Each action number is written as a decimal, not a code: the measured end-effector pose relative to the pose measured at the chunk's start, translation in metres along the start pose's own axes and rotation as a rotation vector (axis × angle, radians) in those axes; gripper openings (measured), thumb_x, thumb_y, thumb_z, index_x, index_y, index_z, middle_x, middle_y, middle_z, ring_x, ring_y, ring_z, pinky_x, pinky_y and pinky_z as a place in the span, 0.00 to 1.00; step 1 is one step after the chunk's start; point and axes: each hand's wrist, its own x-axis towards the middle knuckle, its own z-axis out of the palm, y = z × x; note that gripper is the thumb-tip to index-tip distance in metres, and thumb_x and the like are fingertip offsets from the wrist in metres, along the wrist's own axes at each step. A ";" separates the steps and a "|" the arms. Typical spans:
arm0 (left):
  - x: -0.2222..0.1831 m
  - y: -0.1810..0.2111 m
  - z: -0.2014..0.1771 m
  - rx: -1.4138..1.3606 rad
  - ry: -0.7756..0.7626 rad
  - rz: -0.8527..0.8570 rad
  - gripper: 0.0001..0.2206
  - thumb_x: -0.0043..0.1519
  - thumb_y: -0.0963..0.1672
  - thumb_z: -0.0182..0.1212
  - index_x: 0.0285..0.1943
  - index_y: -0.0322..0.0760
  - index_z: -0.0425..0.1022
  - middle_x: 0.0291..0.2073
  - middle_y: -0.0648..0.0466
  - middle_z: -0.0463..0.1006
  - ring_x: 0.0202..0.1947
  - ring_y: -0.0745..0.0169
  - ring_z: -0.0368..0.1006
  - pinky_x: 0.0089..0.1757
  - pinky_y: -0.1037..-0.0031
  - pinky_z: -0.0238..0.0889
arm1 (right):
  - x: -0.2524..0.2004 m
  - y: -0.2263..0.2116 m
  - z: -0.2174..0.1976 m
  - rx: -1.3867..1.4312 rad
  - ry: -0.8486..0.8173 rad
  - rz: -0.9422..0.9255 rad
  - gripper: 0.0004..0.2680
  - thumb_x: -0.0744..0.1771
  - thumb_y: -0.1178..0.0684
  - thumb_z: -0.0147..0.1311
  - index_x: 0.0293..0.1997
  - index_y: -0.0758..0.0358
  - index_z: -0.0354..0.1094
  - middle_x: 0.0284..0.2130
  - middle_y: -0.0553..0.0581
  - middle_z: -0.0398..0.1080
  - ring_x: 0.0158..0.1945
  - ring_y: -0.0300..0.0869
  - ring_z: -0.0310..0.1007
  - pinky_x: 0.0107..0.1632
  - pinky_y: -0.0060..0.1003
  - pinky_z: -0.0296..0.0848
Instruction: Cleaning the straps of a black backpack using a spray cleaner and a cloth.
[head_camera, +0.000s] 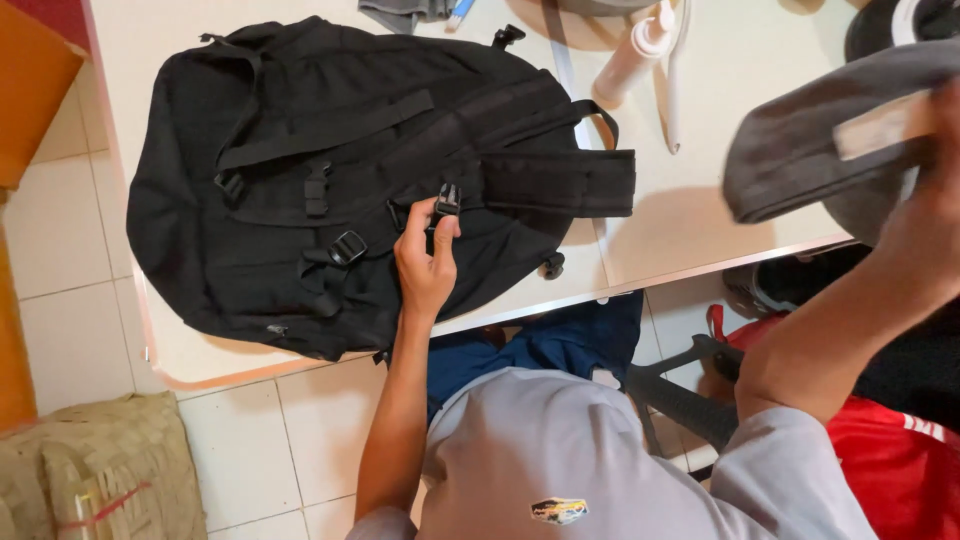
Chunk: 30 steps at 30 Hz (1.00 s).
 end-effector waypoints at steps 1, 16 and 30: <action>0.001 0.000 0.000 -0.008 0.005 0.014 0.07 0.73 0.44 0.52 0.48 0.38 0.76 0.24 0.57 0.75 0.28 0.58 0.75 0.41 0.67 0.71 | 0.000 -0.031 0.028 0.095 -0.044 -0.020 0.06 0.80 0.72 0.55 0.66 0.85 0.65 0.58 0.82 0.67 0.63 0.57 0.64 0.69 0.57 0.64; 0.008 0.012 0.001 0.105 0.143 0.188 0.05 0.69 0.41 0.58 0.49 0.35 0.76 0.28 0.52 0.77 0.34 0.44 0.77 0.47 0.61 0.71 | -0.044 -0.150 0.256 0.468 -0.483 -0.115 0.06 0.66 0.63 0.71 0.37 0.70 0.76 0.34 0.64 0.72 0.38 0.52 0.68 0.41 0.41 0.65; -0.001 0.006 -0.001 0.092 0.131 0.080 0.10 0.72 0.45 0.51 0.51 0.34 0.73 0.30 0.53 0.76 0.38 0.48 0.75 0.46 0.62 0.68 | -0.013 -0.142 0.219 0.393 -0.927 -0.082 0.19 0.69 0.59 0.40 0.71 0.66 0.60 0.63 0.68 0.60 0.66 0.56 0.61 0.65 0.50 0.60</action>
